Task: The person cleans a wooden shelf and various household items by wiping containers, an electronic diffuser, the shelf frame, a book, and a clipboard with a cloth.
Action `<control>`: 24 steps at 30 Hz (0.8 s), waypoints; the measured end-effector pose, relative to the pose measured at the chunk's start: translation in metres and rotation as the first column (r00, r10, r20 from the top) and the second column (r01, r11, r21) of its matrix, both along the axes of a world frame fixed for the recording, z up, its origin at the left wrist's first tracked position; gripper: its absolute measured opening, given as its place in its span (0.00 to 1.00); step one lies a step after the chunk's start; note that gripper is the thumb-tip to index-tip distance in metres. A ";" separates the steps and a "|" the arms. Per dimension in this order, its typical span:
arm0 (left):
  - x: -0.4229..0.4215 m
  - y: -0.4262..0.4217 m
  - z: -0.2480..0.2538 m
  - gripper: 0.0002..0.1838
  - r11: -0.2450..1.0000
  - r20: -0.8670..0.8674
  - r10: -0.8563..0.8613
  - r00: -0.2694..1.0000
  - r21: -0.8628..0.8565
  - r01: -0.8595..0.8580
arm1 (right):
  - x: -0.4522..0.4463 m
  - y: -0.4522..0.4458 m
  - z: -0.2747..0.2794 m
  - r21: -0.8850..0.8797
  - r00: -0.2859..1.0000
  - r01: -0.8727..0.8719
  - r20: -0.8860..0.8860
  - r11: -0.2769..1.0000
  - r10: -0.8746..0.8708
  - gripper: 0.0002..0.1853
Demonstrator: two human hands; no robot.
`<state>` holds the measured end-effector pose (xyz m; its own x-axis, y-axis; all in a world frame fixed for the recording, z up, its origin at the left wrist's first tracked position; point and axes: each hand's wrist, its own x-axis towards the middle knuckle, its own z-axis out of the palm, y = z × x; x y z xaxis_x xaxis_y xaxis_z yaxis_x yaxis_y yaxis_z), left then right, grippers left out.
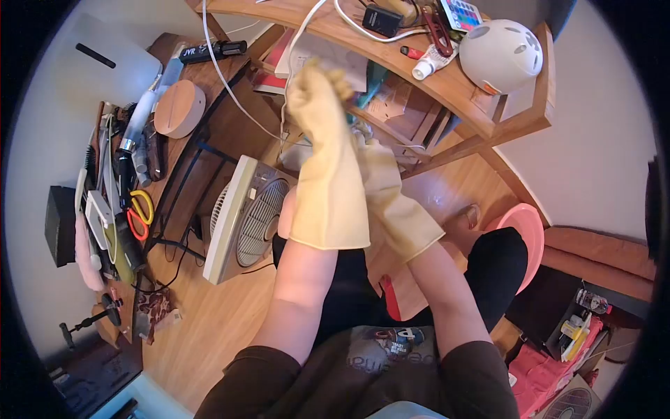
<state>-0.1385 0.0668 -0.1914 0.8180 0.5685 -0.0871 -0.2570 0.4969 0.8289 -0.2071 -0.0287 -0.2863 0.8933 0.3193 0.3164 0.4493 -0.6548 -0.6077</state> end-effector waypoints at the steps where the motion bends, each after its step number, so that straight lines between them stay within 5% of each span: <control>1: 0.004 0.008 -0.001 0.16 1.000 0.004 0.003 1.000 -0.003 -0.003 | -0.007 0.002 0.028 -0.356 0.999 0.039 -0.010 0.934 -0.045 0.16; 9: -0.003 0.016 0.007 0.15 0.991 -0.060 0.102 0.993 -0.084 -0.106 | -0.037 -0.056 0.007 -0.228 0.984 0.169 0.099 0.959 -0.150 0.14; 14: -0.001 0.011 0.000 0.13 0.992 -0.054 0.056 0.997 -0.114 -0.062 | -0.071 -0.088 0.019 -0.417 0.953 0.248 -0.054 0.874 -0.297 0.19; 19: -0.002 -0.003 -0.002 0.14 0.991 -0.047 0.011 0.999 -0.130 -0.017 | -0.089 -0.111 0.023 -0.393 0.917 0.288 -0.148 0.873 -0.369 0.21; 22: -0.013 -0.011 -0.004 0.11 0.916 -0.087 -0.400 0.912 -0.021 0.400 | -0.107 -0.135 0.021 -0.326 0.916 0.241 -0.237 0.914 -0.325 0.23; 24: -0.019 -0.014 0.000 0.11 0.658 -0.208 -0.726 0.656 0.067 0.750 | -0.123 -0.162 -0.002 -0.251 0.918 0.208 -0.283 0.945 -0.277 0.24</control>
<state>-0.1579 0.0529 -0.1916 0.9550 -0.2022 -0.2172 0.2774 0.3480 0.8955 -0.3300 -0.1911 -0.2888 0.9933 0.1086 -0.0401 0.0715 -0.8479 -0.5252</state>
